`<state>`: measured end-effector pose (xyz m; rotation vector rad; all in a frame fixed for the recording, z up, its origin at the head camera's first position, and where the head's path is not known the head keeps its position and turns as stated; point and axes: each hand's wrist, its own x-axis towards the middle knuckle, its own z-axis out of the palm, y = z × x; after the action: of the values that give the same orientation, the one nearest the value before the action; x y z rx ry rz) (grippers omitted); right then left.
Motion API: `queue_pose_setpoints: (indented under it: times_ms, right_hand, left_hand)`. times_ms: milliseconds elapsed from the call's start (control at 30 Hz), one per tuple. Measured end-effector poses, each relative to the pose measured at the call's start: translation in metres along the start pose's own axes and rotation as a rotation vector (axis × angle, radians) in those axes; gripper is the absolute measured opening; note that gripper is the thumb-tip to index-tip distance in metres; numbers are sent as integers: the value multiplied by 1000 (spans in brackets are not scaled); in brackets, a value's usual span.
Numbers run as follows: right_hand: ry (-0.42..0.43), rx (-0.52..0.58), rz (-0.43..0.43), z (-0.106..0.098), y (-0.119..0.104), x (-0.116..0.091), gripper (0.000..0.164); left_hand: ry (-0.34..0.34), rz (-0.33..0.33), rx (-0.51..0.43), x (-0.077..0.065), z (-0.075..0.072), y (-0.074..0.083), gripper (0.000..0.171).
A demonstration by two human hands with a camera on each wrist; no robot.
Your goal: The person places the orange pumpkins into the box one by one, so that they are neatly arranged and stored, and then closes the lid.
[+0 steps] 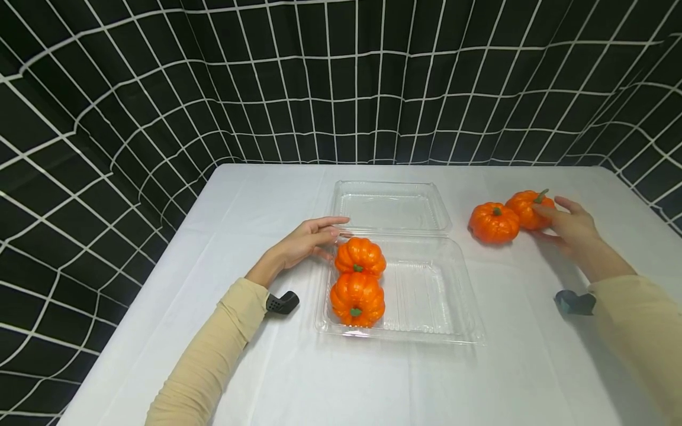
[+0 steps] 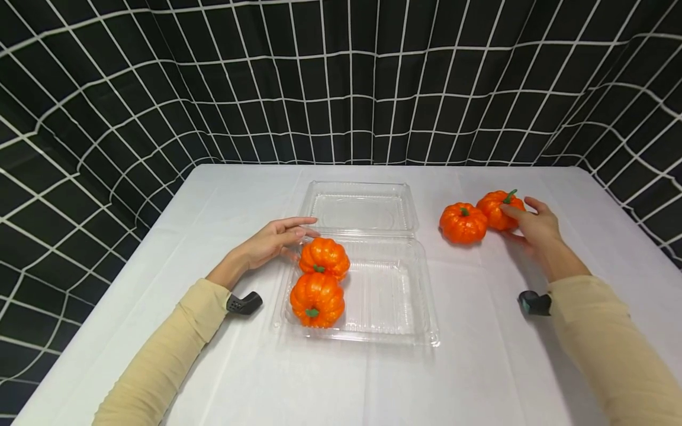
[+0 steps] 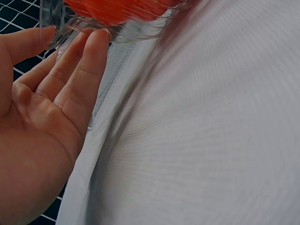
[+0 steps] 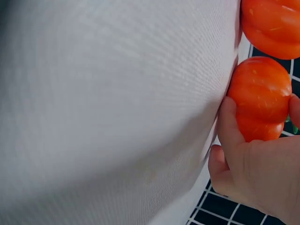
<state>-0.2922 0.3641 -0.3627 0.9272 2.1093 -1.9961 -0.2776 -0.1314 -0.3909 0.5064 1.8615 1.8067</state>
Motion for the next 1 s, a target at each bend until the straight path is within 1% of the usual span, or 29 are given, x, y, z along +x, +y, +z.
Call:
queue_pose_setpoints:
  times_ms: [33, 233, 367, 467, 667, 800, 867, 1000]
  right_hand:
    - [-11, -4, 0, -1, 0, 0, 93]
    - [-57, -131, -64, -4, 3, -3, 98]
    - [-61, -139, -79, -5, 5, -5, 99]
    - [-45, -146, -95, -6, 7, -6, 98]
    - [33, -175, -129, -8, 4, -10, 95]
    - [66, -247, -203, -10, -2, -17, 90]
    - [68, -238, -232, -11, -6, -21, 91]
    - [55, -145, -276, -10, -12, -28, 99]
  left_hand:
    - [-3, 2, 2, 0, 0, 0, 46]
    - [5, 1, 11, 0, 0, 1, 46]
    - [6, 4, 17, 0, 0, 1, 45]
    - [7, 5, 17, 0, 1, 1, 44]
    - [3, 4, 10, -1, 2, 0, 45]
    - [6, 0, 7, 0, 1, 1, 45]
    - [6, -1, 3, 0, 1, 1, 46]
    - [3, -3, 1, 0, 1, 1, 46]
